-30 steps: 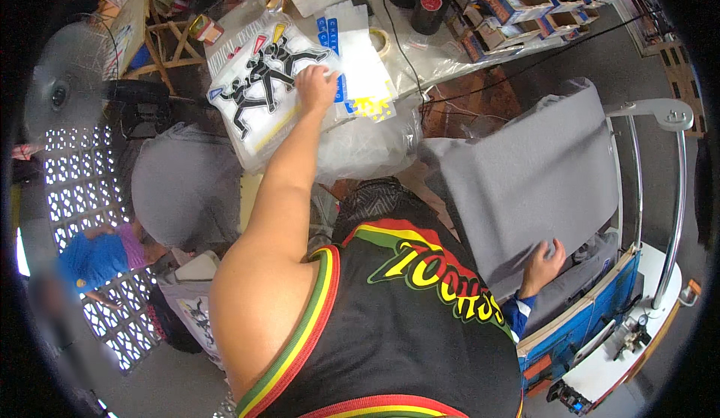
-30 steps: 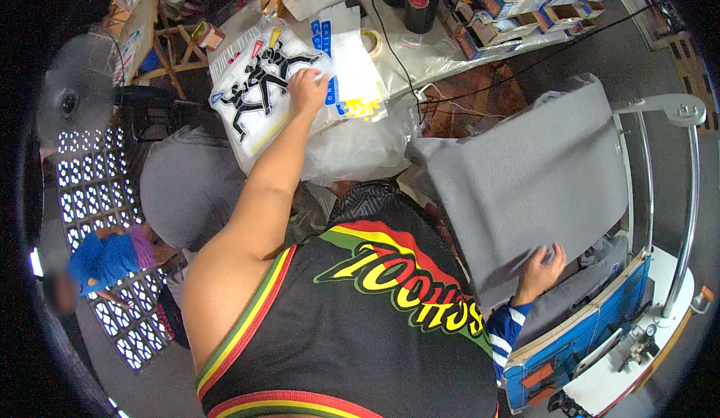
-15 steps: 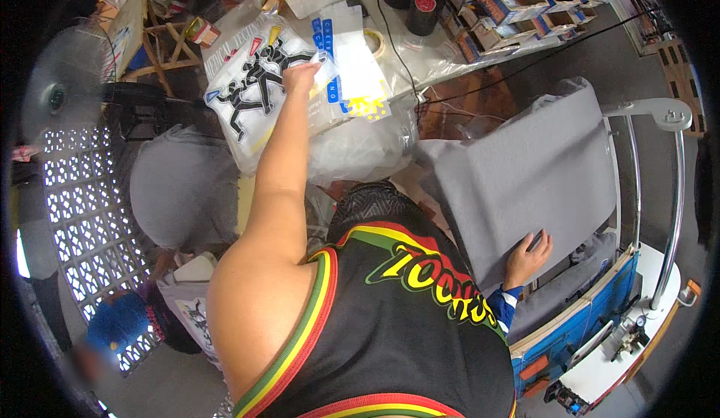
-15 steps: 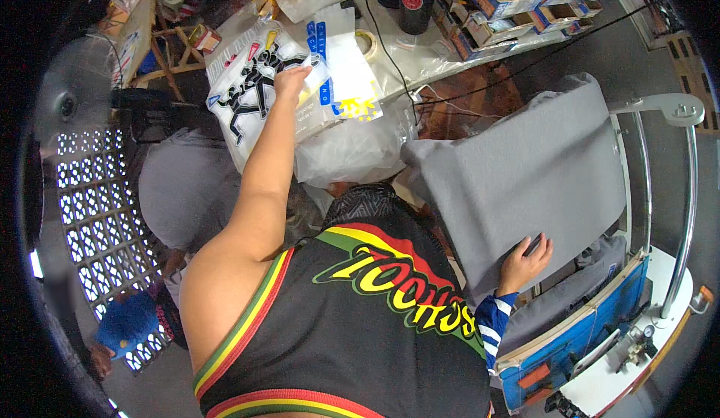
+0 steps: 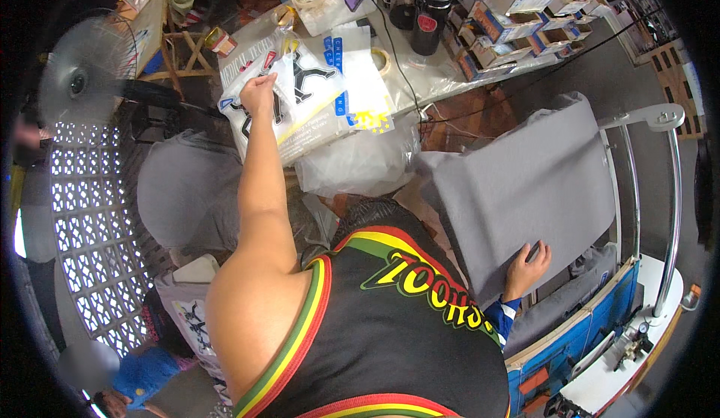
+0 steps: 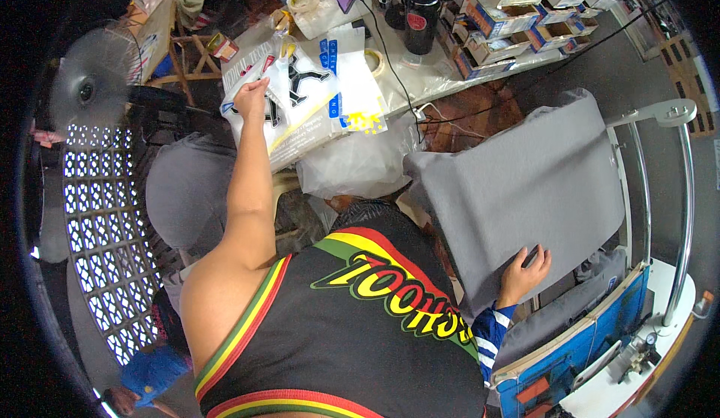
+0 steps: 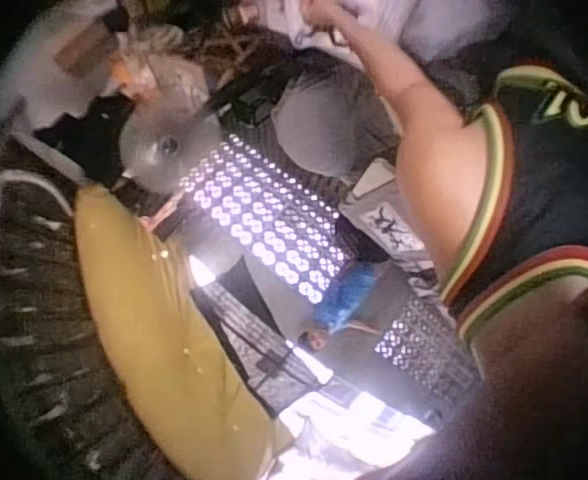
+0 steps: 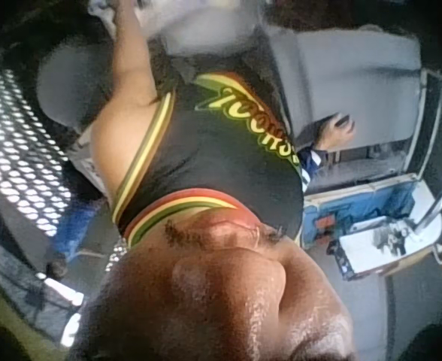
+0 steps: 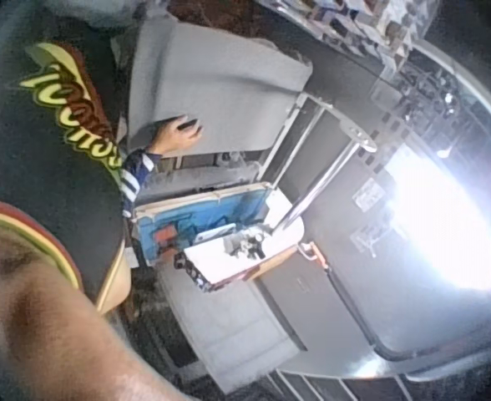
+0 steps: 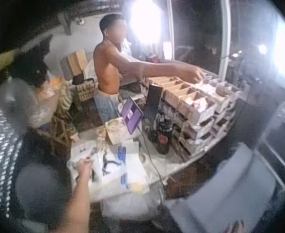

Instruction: The person places gray t-shirts onto a heat press, aligns transfer sheets with printed graphics, and operates the press to apply the design. They repeat this process for multiple shirts, removing finished items and stacking them.

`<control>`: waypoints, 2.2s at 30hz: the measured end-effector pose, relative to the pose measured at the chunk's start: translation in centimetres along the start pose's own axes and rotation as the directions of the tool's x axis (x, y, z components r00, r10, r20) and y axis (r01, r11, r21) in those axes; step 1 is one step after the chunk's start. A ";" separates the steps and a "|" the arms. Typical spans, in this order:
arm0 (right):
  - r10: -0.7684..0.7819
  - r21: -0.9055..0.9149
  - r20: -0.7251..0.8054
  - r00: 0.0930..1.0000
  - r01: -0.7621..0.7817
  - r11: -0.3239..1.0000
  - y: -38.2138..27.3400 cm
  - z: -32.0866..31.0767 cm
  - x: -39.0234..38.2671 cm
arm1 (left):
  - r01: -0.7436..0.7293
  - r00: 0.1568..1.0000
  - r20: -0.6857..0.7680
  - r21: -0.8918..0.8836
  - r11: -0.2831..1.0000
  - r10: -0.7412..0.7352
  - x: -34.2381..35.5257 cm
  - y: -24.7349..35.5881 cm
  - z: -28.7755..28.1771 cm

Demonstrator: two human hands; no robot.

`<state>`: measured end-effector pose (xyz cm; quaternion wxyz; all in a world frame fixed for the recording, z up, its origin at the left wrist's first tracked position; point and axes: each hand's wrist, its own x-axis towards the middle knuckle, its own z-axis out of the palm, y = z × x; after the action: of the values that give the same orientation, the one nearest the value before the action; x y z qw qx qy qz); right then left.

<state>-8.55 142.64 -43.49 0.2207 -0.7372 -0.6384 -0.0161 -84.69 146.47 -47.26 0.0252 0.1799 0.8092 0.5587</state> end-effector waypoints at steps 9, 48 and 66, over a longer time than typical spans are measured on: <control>0.019 0.102 -0.070 0.997 -0.012 0.995 -0.5 -1.5 0.0 | 0.129 0.908 -0.218 -0.667 0.733 -0.359 1.3 4.4 -3.3; 0.572 0.918 0.064 0.818 -0.274 0.288 4.1 -9.5 23.1 | -0.253 0.156 0.875 -0.413 0.875 0.458 -36.9 38.1 37.0; 0.555 0.251 -0.093 0.827 -0.520 0.816 7.0 -3.3 9.5 | -0.669 0.015 0.903 -0.310 0.675 0.430 -39.2 27.0 26.9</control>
<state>0.64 149.78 -39.77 0.3456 -0.8556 -0.3813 0.0562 -34.48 166.46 -38.93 0.2538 0.7709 0.5430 0.2155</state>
